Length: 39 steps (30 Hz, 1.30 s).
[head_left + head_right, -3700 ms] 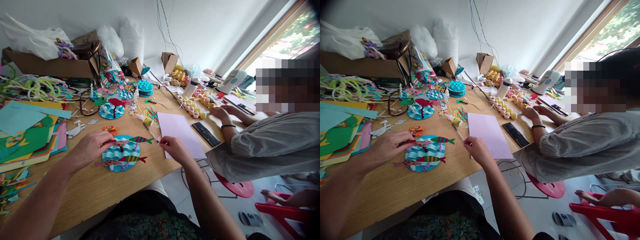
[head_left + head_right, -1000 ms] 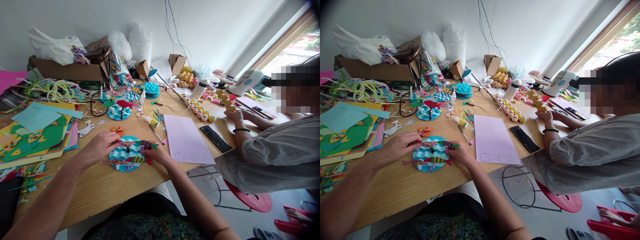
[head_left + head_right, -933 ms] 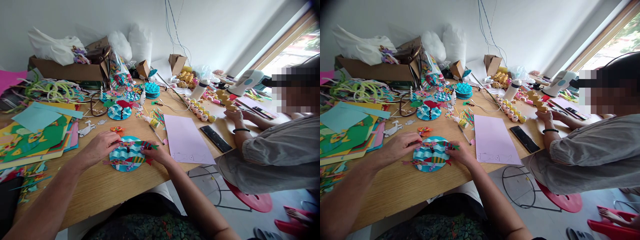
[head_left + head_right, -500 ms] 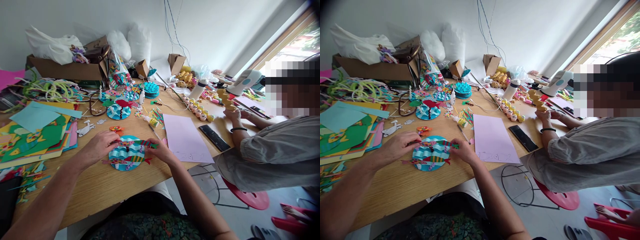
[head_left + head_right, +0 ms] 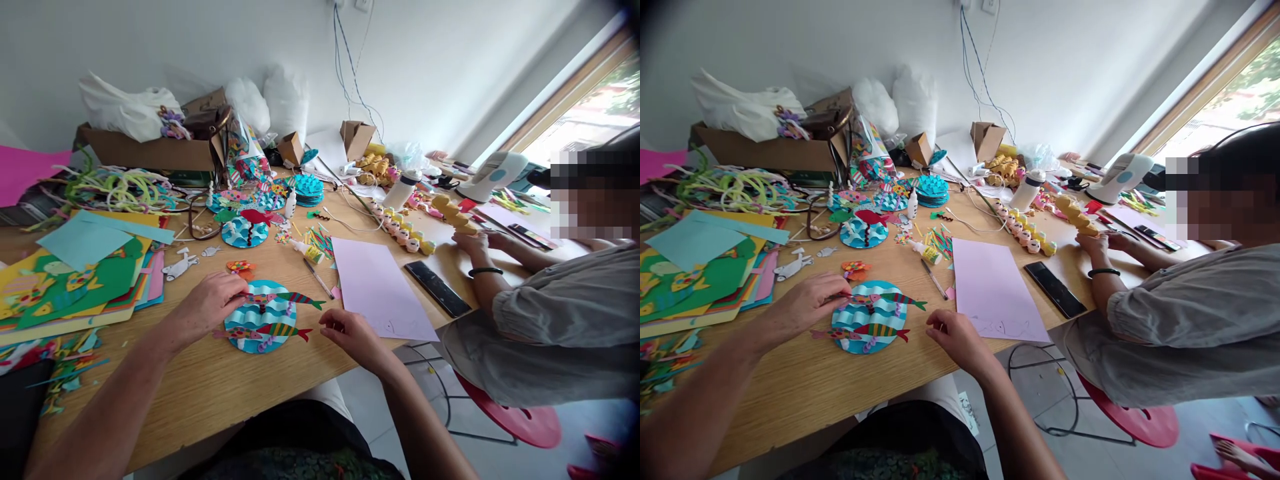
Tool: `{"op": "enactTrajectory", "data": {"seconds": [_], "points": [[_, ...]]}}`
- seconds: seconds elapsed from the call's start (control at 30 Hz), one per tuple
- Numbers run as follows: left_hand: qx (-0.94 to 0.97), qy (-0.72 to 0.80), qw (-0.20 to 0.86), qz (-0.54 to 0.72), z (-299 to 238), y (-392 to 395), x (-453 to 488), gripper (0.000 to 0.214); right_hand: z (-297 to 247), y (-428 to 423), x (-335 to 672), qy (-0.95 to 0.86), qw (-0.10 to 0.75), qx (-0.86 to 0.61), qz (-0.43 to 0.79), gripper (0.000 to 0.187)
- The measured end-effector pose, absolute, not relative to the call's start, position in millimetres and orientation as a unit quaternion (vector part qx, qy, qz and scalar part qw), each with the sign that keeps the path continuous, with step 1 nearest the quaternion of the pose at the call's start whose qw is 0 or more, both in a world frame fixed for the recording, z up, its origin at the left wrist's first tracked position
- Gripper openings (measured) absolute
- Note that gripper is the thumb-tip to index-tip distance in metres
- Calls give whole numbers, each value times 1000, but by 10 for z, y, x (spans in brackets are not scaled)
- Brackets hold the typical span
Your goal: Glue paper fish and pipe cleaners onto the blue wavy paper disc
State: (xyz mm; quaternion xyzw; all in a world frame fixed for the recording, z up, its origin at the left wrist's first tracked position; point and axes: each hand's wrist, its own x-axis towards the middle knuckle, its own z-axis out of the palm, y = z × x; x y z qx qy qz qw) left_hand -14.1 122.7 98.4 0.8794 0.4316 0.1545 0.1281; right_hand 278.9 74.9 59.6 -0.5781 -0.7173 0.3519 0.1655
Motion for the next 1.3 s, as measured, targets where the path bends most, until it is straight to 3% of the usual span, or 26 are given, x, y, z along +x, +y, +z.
{"op": "enactTrajectory", "data": {"seconds": [0.3,0.97,1.17,1.3], "points": [[883,421,130,163,970,1239,-142,19,609,632,2868,-745,98,-574,324,13],[887,409,134,165,961,1253,-159,18,657,565,2870,-749,78,-570,327,13],[886,406,132,181,950,1263,-156,18,644,509,2812,-759,112,-536,351,13],[885,407,140,180,950,1258,-147,16,521,369,2606,-784,193,-452,381,14]]}}
